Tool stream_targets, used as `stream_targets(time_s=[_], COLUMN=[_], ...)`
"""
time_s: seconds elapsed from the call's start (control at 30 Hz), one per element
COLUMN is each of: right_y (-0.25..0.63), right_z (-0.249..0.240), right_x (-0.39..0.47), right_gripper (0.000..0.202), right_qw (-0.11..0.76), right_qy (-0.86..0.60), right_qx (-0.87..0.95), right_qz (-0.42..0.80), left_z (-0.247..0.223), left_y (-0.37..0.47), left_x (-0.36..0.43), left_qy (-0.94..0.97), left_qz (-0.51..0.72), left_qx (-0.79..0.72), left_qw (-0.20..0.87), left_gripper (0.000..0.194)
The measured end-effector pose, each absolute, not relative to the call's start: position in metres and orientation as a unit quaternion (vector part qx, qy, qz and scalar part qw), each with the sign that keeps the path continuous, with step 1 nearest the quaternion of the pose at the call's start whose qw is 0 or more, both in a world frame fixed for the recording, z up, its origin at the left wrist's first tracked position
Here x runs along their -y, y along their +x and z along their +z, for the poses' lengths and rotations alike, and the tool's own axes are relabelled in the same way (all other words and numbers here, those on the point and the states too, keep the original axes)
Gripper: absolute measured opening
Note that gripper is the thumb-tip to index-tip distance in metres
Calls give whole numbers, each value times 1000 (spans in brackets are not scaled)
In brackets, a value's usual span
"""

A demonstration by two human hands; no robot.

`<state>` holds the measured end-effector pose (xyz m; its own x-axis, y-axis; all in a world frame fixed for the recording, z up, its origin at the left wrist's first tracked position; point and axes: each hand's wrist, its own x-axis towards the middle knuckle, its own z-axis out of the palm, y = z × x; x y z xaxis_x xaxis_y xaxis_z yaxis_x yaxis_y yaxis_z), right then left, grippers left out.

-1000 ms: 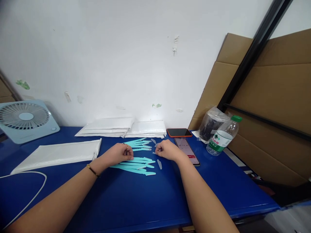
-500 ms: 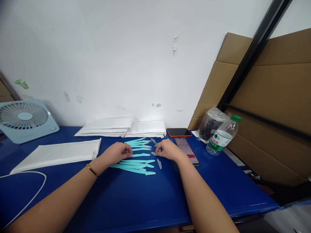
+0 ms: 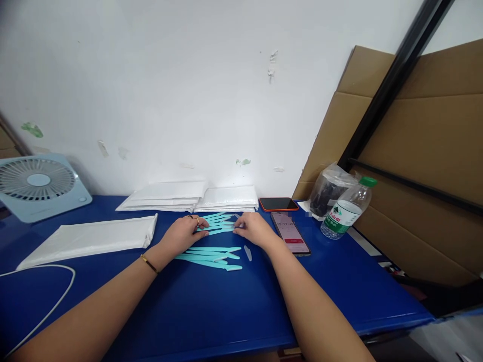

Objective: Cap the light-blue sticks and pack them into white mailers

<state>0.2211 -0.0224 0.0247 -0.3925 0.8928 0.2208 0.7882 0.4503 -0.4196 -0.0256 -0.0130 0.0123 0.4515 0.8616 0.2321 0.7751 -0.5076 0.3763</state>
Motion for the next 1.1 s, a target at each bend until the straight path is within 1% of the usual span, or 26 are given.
stream_targets(time_s=[0.07,0.17,0.23,0.3,0.43,0.53,0.77,0.83,1.0,1.03,1.1], right_y=[233,244,243,237,229,232,222,214,222,230,250], right_z=[35,44,46,46,44,43,26,19,22,26,34], right_x=[31,43,49,50,48,45,37,33,25,24,24], right_gripper=[25,33,32,26,11,13,11,10,19,20,20], right_qw=[171,53,2,-10,10,36,120,153,233,244,242], right_qy=[-534,-551,-558,-559,-559,-550,-469,-471,-501,-514,-541], right_qx=[810,797,793,800,812,821,853,851,822,812,797], right_qz=[170,243,243,216,165,150,195,179,142,130,115], left_z=[18,23,23,22,18,17,14,12,12,14,18], left_y=[-28,-30,-30,-30,-30,-31,-29,-29,-33,-34,-36], left_x=[17,21,21,19,15,14,13,11,8,9,12], left_qy=[849,860,862,865,875,877,874,872,858,857,860], left_qz=[191,138,109,97,116,120,118,124,170,176,172], left_qx=[-465,-418,-406,-410,-421,-418,-430,-439,-471,-469,-452], left_qw=[164,259,283,273,209,204,195,178,111,117,162], left_gripper=[24,28,28,24,19,19,17,17,21,22,26])
